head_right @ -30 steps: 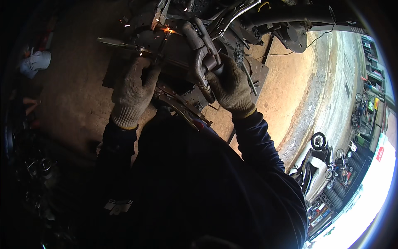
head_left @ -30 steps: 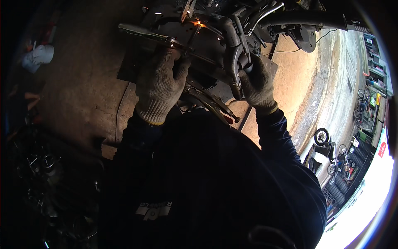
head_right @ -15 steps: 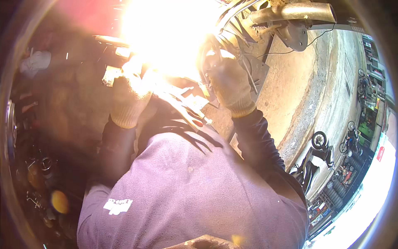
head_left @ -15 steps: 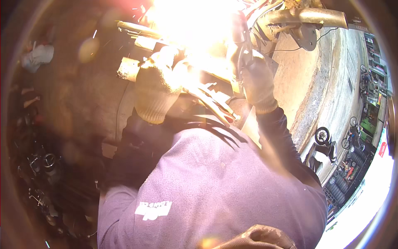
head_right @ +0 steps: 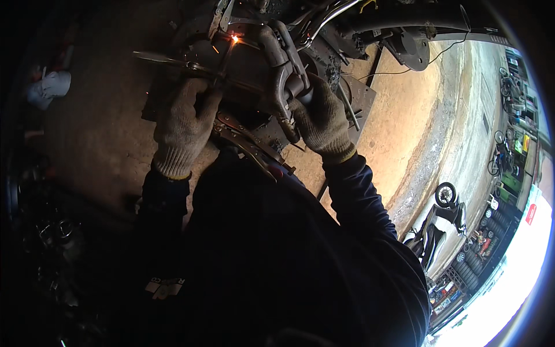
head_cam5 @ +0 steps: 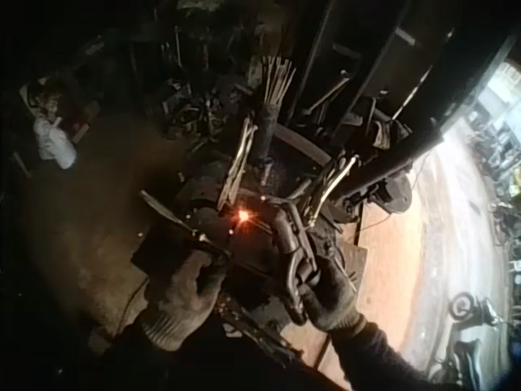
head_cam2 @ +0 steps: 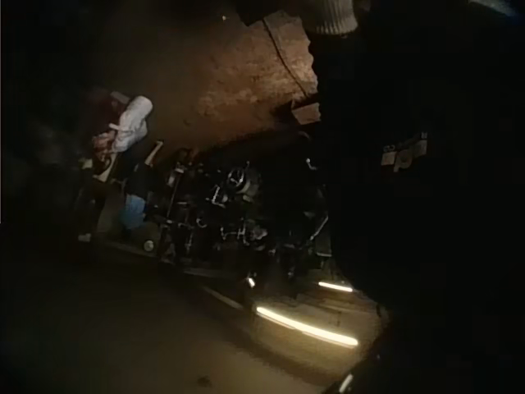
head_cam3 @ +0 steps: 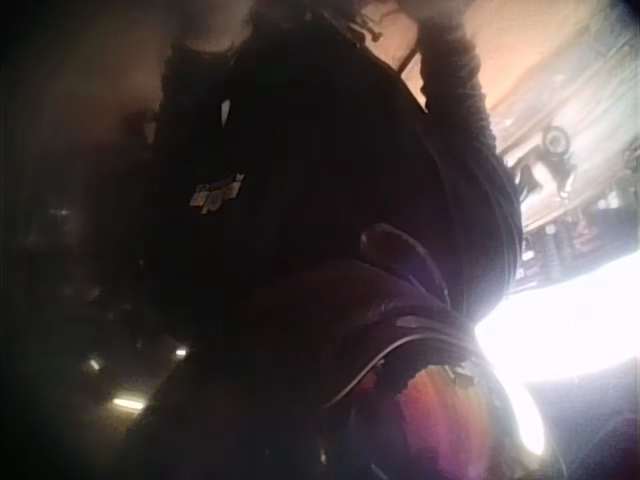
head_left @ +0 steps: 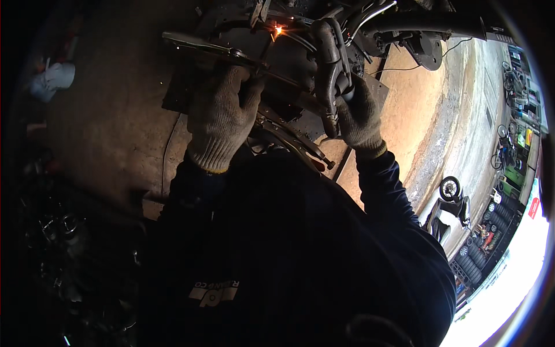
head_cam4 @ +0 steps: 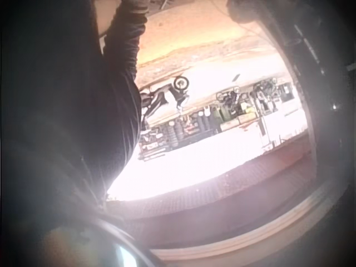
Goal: The person welds components onto a curved metal plate, secures a rod with clamps, and grinds the metal surface using an angle grinder.
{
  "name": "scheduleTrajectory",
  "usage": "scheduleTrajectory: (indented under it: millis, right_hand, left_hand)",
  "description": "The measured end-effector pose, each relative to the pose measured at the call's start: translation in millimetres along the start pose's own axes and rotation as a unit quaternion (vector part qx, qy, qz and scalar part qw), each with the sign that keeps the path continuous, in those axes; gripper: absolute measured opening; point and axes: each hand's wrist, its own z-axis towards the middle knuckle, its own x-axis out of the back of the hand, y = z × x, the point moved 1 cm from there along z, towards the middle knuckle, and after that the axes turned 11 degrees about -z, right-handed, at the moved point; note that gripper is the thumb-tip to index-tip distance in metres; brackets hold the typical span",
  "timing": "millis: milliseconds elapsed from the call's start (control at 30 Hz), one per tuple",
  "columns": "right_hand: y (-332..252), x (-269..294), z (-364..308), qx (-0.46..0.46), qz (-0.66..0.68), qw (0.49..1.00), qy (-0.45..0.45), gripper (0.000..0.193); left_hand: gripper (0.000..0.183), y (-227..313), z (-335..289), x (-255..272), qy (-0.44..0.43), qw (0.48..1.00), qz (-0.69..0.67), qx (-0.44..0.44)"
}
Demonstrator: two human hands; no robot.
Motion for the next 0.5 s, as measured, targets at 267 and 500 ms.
scheduleTrajectory:
  millis: [267, 500]
  right_hand:
    - [13, 2, 8, -0.003, 0.007, 1.000, 0.008, 0.054]
    - [13, -1, 9, 0.008, -0.005, 1.000, 0.004, 0.053]
  left_hand:
    - [0.022, 3, 9, -6, -0.007, 0.999, -0.010, 0.030]
    - [0.021, 1, 8, -5, -0.001, 1.000, -0.009, 0.009]
